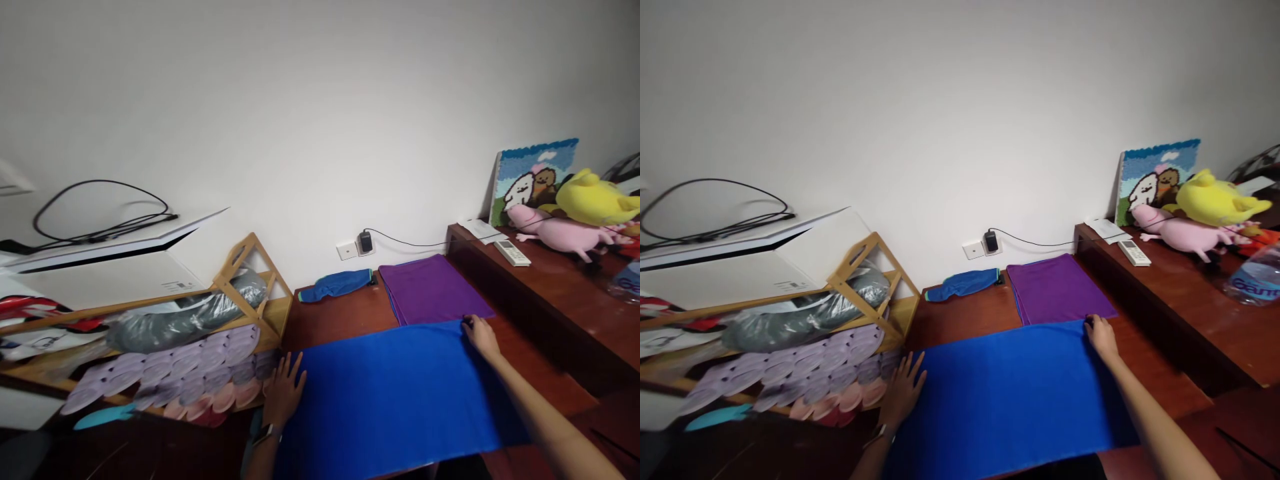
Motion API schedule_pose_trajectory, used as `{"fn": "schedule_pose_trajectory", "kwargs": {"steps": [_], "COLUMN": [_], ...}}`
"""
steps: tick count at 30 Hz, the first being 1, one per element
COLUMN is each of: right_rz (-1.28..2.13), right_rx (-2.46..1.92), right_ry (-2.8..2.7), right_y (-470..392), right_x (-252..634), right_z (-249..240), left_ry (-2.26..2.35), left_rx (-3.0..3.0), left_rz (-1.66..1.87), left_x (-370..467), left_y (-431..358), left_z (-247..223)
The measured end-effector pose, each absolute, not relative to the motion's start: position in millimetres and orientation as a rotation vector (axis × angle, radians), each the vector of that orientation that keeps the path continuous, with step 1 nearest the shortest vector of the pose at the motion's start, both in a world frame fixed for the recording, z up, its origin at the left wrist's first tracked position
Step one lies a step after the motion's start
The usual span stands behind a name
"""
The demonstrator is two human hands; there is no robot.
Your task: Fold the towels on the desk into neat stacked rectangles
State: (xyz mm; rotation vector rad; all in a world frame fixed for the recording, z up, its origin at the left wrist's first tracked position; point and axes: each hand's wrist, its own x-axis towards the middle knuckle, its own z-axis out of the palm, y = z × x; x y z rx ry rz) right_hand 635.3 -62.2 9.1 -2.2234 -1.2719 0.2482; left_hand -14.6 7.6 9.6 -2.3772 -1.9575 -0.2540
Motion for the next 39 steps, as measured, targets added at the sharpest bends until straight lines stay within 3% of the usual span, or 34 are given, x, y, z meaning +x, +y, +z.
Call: {"fn": "schedule_pose_trajectory", "kwargs": {"steps": [14, 19, 22, 25, 28, 35, 39], "right_rz": [0.089, -0.148, -0.019, 0.137, 0.189, 0.170, 0.206], "right_rx": [-2.406, -2.007, -1.690, -1.667, -1.824, -2.324, -2.395], "right_ry": [-1.268, -1.800, -2.099, -2.228, -2.186, -1.884, -1.824], "right_y": [-51, -48, -43, -40, -44, -72, -78], "right_x": [629, 527, 444, 402, 427, 592, 628], "right_z": [28, 43, 37, 24, 11, -8, -13], "left_ry": [-1.849, -1.777, -1.719, -1.729, -1.770, -1.852, -1.782], "left_rx": [-2.336, -2.293, -2.291, -2.300, -2.324, -2.369, -2.348], "left_rz": [-0.212, -0.256, -0.284, -0.310, -0.333, -0.402, -0.453], "left_x": [-16, -12, -13, -18, -23, -26, -23], "left_y": [9, 5, 6, 9, 12, 17, 15], "left_z": [2, 7, 6, 0, -7, 0, 8]}}
